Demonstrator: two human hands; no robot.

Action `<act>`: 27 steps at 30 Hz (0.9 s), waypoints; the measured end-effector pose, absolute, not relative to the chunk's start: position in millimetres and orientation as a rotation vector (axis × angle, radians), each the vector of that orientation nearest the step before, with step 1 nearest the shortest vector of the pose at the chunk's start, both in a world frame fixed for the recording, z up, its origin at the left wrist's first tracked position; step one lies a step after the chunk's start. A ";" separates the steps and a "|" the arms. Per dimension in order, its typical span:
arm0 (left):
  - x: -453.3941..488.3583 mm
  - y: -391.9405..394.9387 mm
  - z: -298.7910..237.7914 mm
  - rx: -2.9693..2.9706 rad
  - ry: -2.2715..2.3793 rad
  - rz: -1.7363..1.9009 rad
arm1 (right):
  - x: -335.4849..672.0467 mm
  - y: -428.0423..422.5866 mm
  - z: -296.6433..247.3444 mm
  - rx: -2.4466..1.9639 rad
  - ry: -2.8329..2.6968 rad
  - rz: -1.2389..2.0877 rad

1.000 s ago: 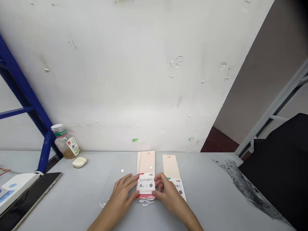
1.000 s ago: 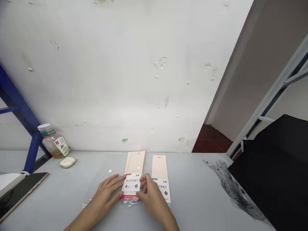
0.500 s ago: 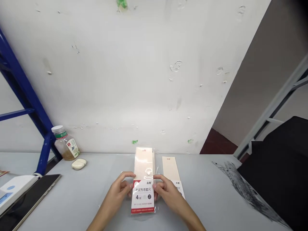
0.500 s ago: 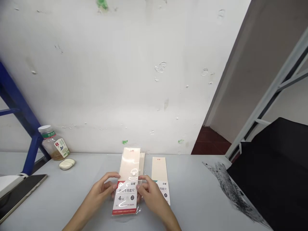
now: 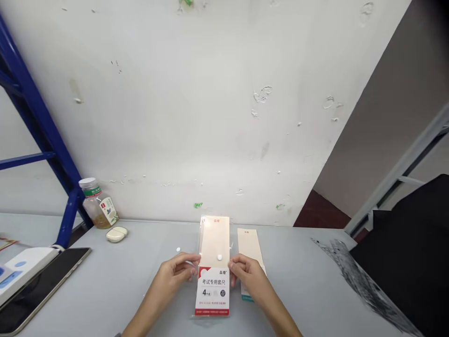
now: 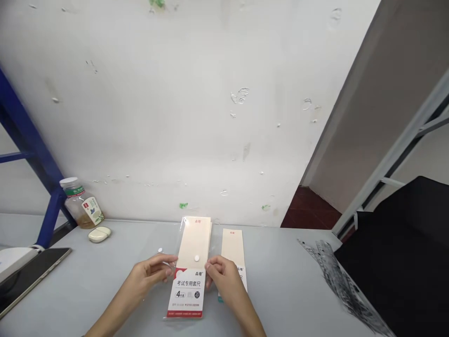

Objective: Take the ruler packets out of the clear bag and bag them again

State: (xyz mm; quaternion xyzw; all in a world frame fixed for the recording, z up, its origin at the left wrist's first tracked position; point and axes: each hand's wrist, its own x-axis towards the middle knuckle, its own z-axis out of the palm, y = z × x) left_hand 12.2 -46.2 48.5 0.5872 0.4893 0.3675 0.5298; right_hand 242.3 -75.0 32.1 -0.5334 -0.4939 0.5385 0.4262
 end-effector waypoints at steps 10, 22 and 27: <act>9.6 -46.1 49.5 1.460 1.086 0.849 | 238.7 -75.1 28.1 -1.244 -1.239 1.325; -42.4 -25.7 49.4 1.598 1.445 1.013 | 317.1 -66.1 14.2 -1.554 -1.207 1.111; -67.6 -16.1 39.4 1.716 1.576 0.888 | 334.6 -68.8 2.1 -1.771 -1.267 0.957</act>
